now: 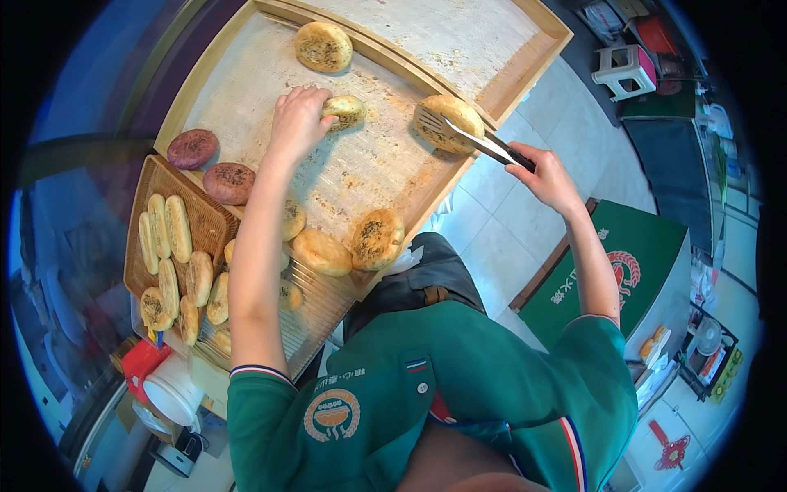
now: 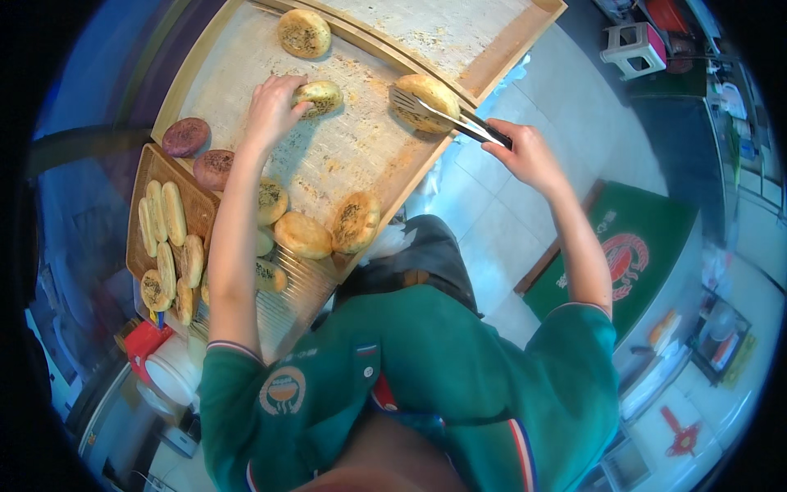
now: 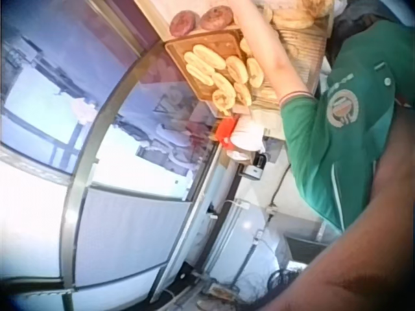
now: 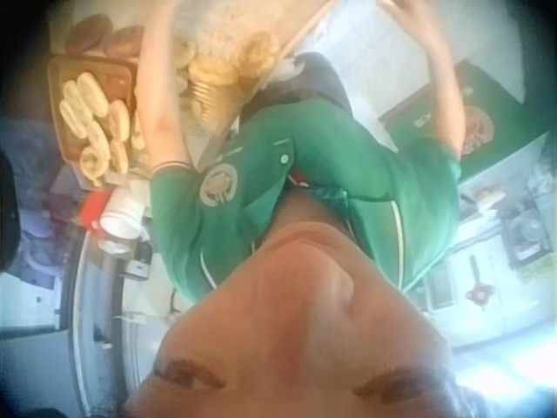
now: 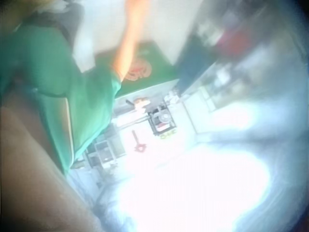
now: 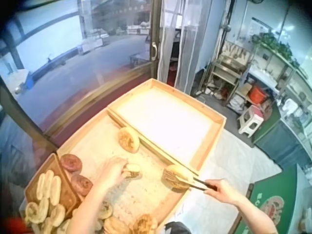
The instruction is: The person uses tongs to transfer freshly baked bread rolls from a vertical rotating rack onto a wooden tray. They then use the tongs to arrange the rolls neatly on the tray.
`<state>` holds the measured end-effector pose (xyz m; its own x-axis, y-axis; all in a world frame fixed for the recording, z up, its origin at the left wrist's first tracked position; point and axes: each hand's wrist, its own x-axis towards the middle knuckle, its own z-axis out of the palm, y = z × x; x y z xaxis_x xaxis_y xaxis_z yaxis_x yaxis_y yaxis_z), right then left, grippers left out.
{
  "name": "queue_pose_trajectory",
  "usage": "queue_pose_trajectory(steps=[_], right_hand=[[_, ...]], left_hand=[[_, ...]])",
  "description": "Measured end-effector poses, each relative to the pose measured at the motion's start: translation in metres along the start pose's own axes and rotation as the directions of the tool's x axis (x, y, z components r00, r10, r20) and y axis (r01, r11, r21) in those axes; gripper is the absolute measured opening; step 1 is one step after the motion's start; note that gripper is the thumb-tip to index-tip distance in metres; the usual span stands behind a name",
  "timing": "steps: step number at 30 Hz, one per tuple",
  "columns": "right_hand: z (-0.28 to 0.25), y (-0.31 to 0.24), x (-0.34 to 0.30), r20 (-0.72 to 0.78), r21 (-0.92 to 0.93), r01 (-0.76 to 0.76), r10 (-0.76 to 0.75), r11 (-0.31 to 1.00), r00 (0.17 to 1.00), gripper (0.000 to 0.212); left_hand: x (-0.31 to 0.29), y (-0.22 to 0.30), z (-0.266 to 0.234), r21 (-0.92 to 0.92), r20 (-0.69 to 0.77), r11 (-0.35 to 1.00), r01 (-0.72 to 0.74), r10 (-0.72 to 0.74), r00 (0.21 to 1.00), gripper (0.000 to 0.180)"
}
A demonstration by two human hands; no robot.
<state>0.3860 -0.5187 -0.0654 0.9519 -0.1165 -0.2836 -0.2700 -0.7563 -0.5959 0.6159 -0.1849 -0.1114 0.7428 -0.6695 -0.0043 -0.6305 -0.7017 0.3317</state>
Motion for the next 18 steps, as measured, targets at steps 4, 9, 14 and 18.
queue_pose_trajectory(steps=[4, 9, 14, 18], right_hand=[[-0.010, -0.007, -0.008, -0.120, -0.112, -0.016, 0.003, 0.994, 0.993, 0.041], [0.004, -0.077, 0.067, -0.171, -0.266, 0.116, -0.165, 0.957, 0.971, 0.043], [0.063, -0.138, 0.172, -0.109, -0.423, 0.011, -0.063, 0.906, 0.992, 0.045], [0.090, -0.144, 0.176, -0.148, -0.487, 0.158, -0.260, 0.859, 0.954, 0.032]], left_hand=[[-0.012, -0.009, -0.006, -0.030, -0.010, 0.999, 0.043, -0.043, 0.999, 0.040], [-0.024, -0.014, 0.004, -0.024, -0.017, 0.999, 0.047, -0.048, 0.999, 0.042], [-0.031, -0.018, -0.006, -0.056, -0.070, 0.996, 0.065, -0.068, 0.995, 0.038], [-0.049, -0.045, -0.018, -0.017, -0.124, 0.991, 0.130, -0.132, 0.983, 0.035]])
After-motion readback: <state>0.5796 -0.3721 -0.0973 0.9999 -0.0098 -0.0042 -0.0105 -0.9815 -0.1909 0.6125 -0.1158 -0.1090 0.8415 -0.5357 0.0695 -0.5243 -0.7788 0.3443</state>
